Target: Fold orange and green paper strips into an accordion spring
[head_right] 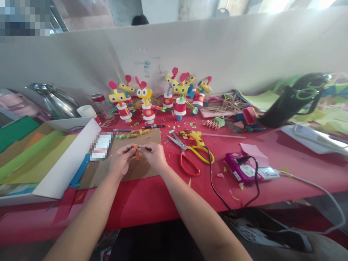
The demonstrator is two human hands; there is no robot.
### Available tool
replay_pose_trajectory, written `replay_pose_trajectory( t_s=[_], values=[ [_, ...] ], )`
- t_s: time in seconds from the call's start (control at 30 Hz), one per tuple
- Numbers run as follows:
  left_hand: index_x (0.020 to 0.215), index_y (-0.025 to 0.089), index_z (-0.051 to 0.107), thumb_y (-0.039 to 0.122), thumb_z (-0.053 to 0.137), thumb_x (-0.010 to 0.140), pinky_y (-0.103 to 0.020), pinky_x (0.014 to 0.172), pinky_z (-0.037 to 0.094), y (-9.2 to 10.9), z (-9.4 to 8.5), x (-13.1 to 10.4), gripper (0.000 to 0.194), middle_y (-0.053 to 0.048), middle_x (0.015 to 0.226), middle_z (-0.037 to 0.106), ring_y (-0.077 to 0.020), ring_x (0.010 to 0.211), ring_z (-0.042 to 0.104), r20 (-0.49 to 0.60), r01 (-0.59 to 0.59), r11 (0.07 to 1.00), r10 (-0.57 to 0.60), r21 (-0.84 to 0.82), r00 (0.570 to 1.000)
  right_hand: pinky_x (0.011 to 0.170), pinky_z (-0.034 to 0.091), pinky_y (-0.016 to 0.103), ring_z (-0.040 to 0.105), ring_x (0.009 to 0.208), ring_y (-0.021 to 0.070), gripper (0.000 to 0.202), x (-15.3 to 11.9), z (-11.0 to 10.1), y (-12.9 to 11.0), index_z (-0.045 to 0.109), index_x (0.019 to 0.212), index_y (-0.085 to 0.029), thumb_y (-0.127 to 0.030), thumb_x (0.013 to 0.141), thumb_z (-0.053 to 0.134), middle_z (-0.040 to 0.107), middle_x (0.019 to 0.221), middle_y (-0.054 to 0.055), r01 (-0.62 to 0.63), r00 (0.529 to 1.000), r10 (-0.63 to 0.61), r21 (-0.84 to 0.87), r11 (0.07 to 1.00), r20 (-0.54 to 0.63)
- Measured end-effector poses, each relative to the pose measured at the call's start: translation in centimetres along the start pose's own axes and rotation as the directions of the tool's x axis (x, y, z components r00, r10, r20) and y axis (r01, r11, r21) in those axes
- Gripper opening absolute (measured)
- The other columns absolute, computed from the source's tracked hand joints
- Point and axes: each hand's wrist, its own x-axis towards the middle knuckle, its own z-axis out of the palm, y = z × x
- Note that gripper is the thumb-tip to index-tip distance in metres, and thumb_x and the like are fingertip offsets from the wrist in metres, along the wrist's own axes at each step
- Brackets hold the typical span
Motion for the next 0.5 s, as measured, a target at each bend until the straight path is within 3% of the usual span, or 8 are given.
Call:
replay_pose_trajectory(
  t_s=[0.2,0.5],
  values=[
    [0.079,0.017,0.072,0.022,0.084,0.053,-0.023,0.065,0.046,0.15,-0.04,-0.05,0.030,-0.001,0.078,0.068,-0.0102,0.068,0.059,0.065,0.030,1.000,-0.030,0.001,0.997,0.072,0.053,0.031,0.069,0.076,0.0204,0.011,0.17,-0.23,0.06,0.077,0.080,-0.022,-0.022,0.071,0.070,0.076,0.082,0.003,-0.072,0.997,0.072,0.031,0.997,0.005],
    [0.086,0.016,0.072,0.023,0.081,0.061,-0.025,0.068,0.048,1.00,-0.26,-0.27,0.027,-0.002,0.077,0.070,-0.0122,0.070,0.063,0.153,0.160,0.987,-0.160,0.012,0.975,0.063,0.048,0.025,0.062,0.063,0.0132,0.018,0.26,-0.49,-0.74,0.073,0.073,-0.018,-0.033,0.063,0.075,0.071,0.068,0.001,-0.341,0.940,0.318,0.302,0.890,0.125]
  ],
)
